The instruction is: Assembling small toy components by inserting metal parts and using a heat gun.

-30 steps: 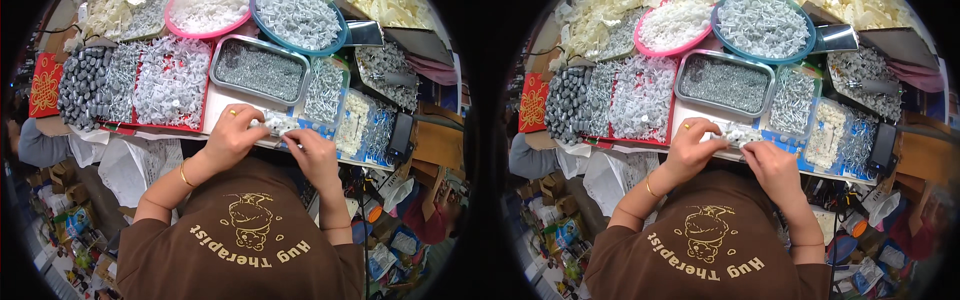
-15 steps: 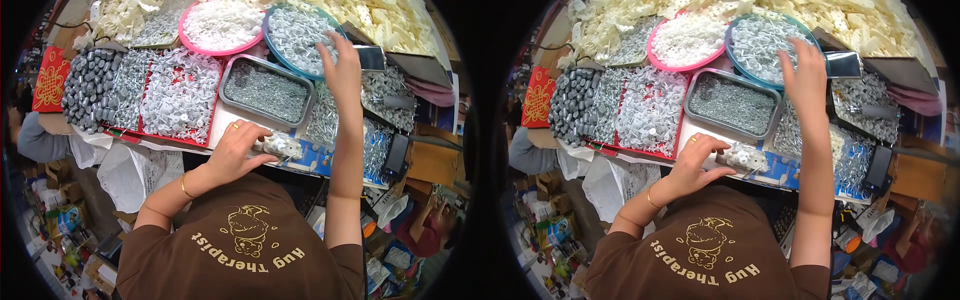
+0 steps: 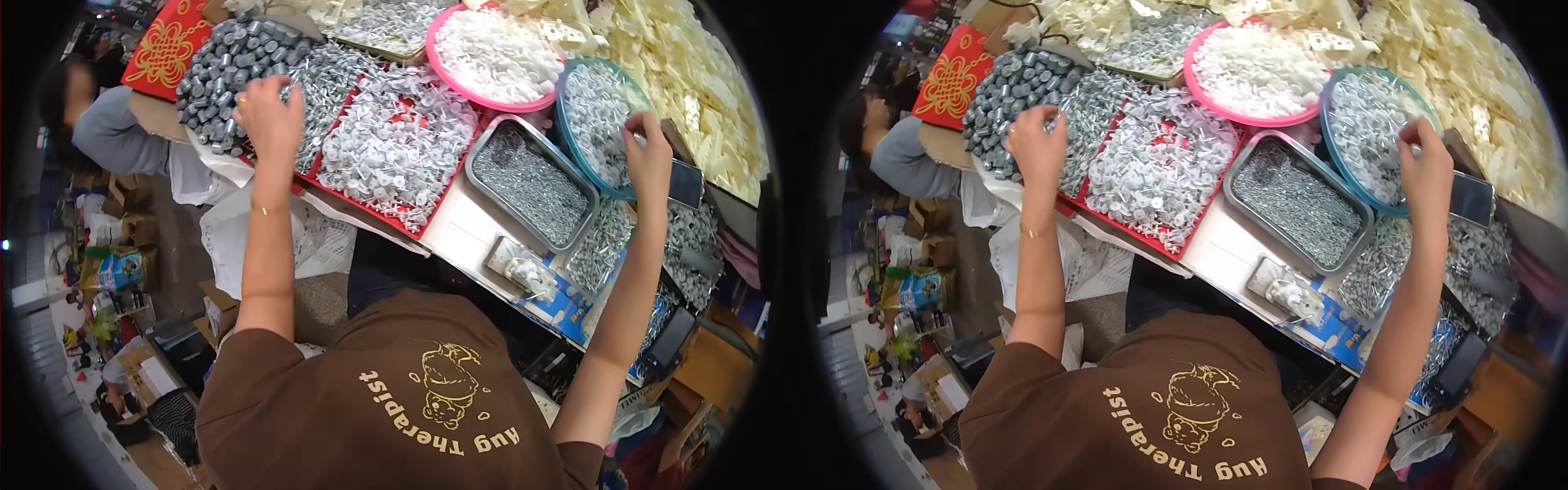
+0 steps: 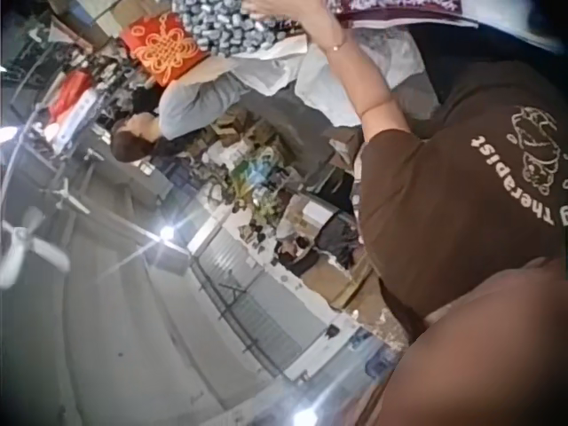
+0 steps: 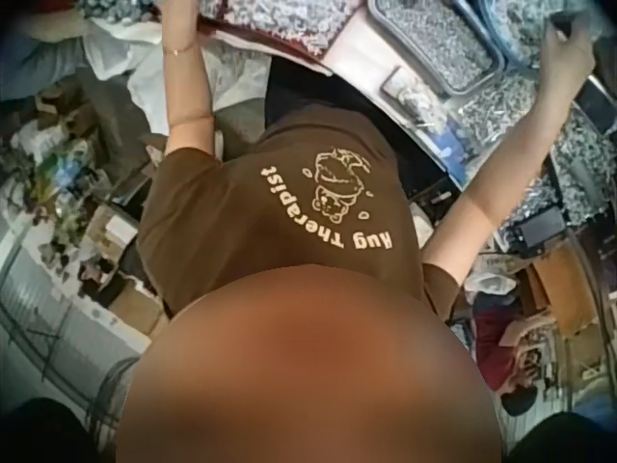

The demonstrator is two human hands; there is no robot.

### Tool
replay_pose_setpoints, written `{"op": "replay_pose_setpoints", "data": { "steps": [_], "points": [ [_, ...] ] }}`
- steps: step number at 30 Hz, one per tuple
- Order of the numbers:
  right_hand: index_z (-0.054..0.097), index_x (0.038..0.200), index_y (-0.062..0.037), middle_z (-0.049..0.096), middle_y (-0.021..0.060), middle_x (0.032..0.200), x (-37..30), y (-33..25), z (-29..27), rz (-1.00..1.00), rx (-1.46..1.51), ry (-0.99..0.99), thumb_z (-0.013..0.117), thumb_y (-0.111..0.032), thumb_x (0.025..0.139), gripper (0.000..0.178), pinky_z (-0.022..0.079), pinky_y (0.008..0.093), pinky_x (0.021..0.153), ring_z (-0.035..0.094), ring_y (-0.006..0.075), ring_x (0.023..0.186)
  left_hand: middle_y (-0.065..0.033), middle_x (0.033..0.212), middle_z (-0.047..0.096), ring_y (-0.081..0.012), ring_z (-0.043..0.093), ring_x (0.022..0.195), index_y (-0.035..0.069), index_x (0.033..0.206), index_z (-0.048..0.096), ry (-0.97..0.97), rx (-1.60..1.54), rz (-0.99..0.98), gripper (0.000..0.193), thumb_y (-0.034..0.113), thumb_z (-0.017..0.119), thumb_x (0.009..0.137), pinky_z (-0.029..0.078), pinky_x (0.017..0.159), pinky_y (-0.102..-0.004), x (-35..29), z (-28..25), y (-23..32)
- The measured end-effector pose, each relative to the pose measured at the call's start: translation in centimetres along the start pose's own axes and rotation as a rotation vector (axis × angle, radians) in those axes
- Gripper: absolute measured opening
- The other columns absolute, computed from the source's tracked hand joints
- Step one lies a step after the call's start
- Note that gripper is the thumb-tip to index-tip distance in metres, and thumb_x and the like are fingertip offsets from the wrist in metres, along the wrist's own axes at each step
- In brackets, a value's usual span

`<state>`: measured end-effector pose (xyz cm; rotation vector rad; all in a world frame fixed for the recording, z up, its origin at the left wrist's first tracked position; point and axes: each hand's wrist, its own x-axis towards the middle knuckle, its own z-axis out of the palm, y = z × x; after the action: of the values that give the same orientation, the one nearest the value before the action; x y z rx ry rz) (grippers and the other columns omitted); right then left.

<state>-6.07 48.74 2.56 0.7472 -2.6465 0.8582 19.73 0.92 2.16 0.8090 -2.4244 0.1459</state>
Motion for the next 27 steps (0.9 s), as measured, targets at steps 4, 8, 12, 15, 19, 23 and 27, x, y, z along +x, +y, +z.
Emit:
{"op": "replay_pose_setpoints", "data": {
  "steps": [4, 8, 12, 15, 19, 23, 27],
  "points": [
    [0.066, 0.119, -0.0127, 0.064, 0.0197, 0.119, -0.6, -0.3, -0.7, 0.066, -0.301, 0.139, 0.067, -0.015, 0.093, 0.026, 0.051, 0.0405, 0.089, 0.066, 0.0325, 0.102, -0.0128, 0.114, 0.063, -0.0351, 0.056, 0.114, 0.017, 0.109, 0.074, -0.167, 0.42, -0.132, 0.032, 0.032, 0.077, 0.081, 0.039, 0.095, -0.0534, 3.7, 1.7, -2.3],
    [0.062, 0.136, -0.0198, 0.056, 0.0249, 0.137, 0.3, 1.2, 1.7, -0.111, -0.472, 0.053, 0.064, -0.011, 0.093, 0.044, 0.046, 0.0456, 0.102, 0.055, 0.0434, 0.121, -0.014, 0.114, 0.062, -0.0365, 0.055, 0.116, 0.019, 0.112, 0.074, -0.249, 0.406, -0.03, 0.034, 0.029, 0.079, 0.08, 0.041, 0.093, -0.0546, 3.9, 3.1, -4.6],
    [0.058, 0.139, -0.0175, 0.056, 0.0167, 0.14, -0.7, 1.1, 1.4, -0.126, -0.216, 0.068, 0.065, -0.011, 0.093, 0.047, 0.044, 0.0459, 0.106, 0.053, 0.0396, 0.125, -0.0138, 0.091, 0.072, -0.0333, 0.067, 0.084, 0.008, 0.112, 0.072, 0.042, -0.024, 0.084, 0.033, 0.027, 0.077, 0.085, 0.052, 0.075, -0.0418, 2.2, 4.8, -8.0],
    [0.059, 0.139, -0.0179, 0.056, 0.0146, 0.141, -1.4, -0.1, 0.1, -0.112, -0.28, 0.19, 0.068, -0.015, 0.092, 0.048, 0.043, 0.0484, 0.104, 0.055, 0.0362, 0.122, -0.003, 0.089, 0.072, -0.0103, 0.064, 0.08, 0.003, 0.119, 0.07, -0.168, -0.514, -0.106, 0.034, 0.021, 0.076, 0.091, 0.048, 0.069, -0.0249, 0.0, 0.2, -1.1],
    [0.064, 0.132, -0.0214, 0.07, 0.0042, 0.12, -1.5, 0.9, 0.4, -0.021, -0.559, 0.127, 0.071, -0.022, 0.09, 0.042, 0.036, 0.0416, 0.095, 0.058, 0.0236, 0.115, -0.0053, 0.099, 0.072, -0.0115, 0.064, 0.085, 0.003, 0.115, 0.073, -0.33, -1.23, 0.051, 0.031, 0.005, 0.079, 0.085, 0.052, 0.08, -0.0251, -4.0, -3.7, 8.4],
    [0.067, 0.125, -0.0225, 0.072, 0.0029, 0.111, -1.3, 1.6, -0.2, 0.023, -0.508, 0.083, 0.069, -0.019, 0.09, 0.035, 0.037, 0.0382, 0.092, 0.064, 0.0253, 0.106, -0.0059, 0.101, 0.073, -0.0157, 0.067, 0.092, 0.005, 0.109, 0.075, -0.556, -1.304, 0.225, 0.031, 0.007, 0.083, 0.079, 0.053, 0.085, -0.0292, -8.6, -7.5, 16.5],
    [0.067, 0.122, -0.015, 0.072, 0.0088, 0.106, 0.2, 2.6, 0.6, -0.279, -0.517, 0.483, 0.07, -0.016, 0.092, 0.031, 0.05, 0.0379, 0.084, 0.069, 0.0246, 0.092, -0.0073, 0.096, 0.071, -0.0204, 0.064, 0.091, 0.007, 0.105, 0.078, -0.644, -1.352, 0.475, 0.034, 0.01, 0.087, 0.072, 0.05, 0.084, -0.0333, -11.6, -8.0, 21.6]
  ]
}}
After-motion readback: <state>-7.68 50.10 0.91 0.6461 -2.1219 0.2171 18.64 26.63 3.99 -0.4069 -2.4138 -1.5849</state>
